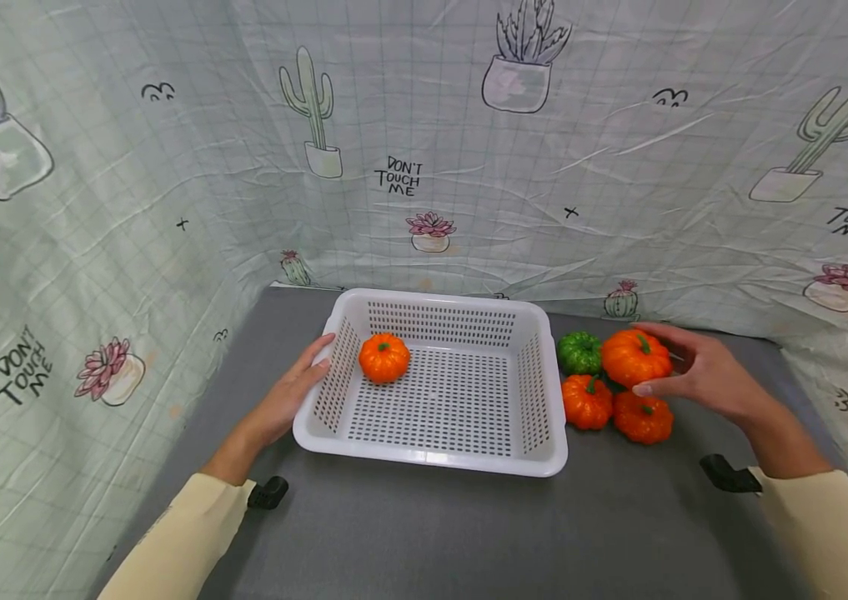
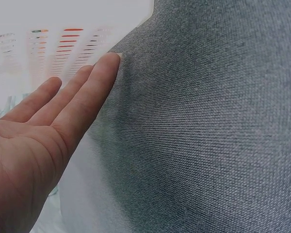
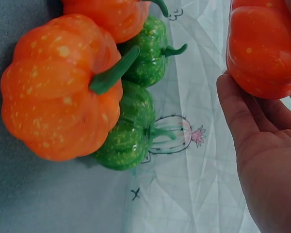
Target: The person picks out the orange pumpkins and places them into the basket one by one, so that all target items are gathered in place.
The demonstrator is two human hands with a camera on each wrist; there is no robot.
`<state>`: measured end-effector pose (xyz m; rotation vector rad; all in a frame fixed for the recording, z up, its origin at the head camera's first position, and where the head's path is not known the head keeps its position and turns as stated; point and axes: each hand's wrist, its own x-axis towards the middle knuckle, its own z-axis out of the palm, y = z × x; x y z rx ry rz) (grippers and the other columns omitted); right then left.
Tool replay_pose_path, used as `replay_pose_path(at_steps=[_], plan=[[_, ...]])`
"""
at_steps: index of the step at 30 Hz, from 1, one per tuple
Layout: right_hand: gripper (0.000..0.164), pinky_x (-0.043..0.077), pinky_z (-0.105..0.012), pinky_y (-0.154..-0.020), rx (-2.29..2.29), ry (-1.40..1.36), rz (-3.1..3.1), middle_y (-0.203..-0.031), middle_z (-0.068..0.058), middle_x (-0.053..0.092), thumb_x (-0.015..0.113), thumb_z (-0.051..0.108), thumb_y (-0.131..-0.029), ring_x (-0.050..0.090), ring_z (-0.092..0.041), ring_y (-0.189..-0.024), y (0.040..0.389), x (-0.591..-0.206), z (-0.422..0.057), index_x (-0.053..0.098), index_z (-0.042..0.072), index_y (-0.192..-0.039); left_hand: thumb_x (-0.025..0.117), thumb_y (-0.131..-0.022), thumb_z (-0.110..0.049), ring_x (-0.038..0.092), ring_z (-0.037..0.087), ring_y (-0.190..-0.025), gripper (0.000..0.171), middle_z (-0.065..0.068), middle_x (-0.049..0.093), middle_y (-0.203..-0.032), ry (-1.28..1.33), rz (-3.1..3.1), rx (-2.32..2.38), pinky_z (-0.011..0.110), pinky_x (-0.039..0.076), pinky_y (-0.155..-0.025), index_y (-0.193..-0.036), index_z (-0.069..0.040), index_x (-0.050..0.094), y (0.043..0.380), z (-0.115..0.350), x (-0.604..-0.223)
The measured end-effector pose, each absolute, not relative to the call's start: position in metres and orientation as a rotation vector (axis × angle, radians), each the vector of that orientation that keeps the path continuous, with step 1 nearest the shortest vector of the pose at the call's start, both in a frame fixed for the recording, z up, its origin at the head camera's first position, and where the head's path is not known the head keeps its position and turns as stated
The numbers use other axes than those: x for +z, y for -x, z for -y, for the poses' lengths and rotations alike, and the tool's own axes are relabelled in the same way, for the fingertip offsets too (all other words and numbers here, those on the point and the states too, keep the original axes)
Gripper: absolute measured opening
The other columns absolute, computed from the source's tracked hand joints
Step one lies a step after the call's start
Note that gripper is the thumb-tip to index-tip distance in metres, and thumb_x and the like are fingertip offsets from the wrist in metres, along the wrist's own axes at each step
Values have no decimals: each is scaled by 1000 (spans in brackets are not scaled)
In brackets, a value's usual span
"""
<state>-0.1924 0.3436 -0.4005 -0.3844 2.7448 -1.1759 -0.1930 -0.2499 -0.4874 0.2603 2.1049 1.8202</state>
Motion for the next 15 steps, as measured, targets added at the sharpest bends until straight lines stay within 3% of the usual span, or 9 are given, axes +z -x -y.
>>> replay_pose_path(at_steps=[8,15], plan=[[87,54,-17,-85,-1157,373,-2721,-149,-11,51,87,26,-86,57,11,-107,196,-400,-332,41,12,-159,33,-115,-40,54,45,-131,61,23,22,-171,-251,-2129,1805,31,57,-89,-168,-30,7,192,249,-486],[86,53,-17,-86,-1161,403,-2702,-152,-17,51,87,25,-87,57,9,-108,200,-395,-322,42,12,-159,34,-114,-42,53,44,-134,61,22,21,-171,-263,-2146,1790,32,56,-92,-168,-30,7,191,249,-486]])
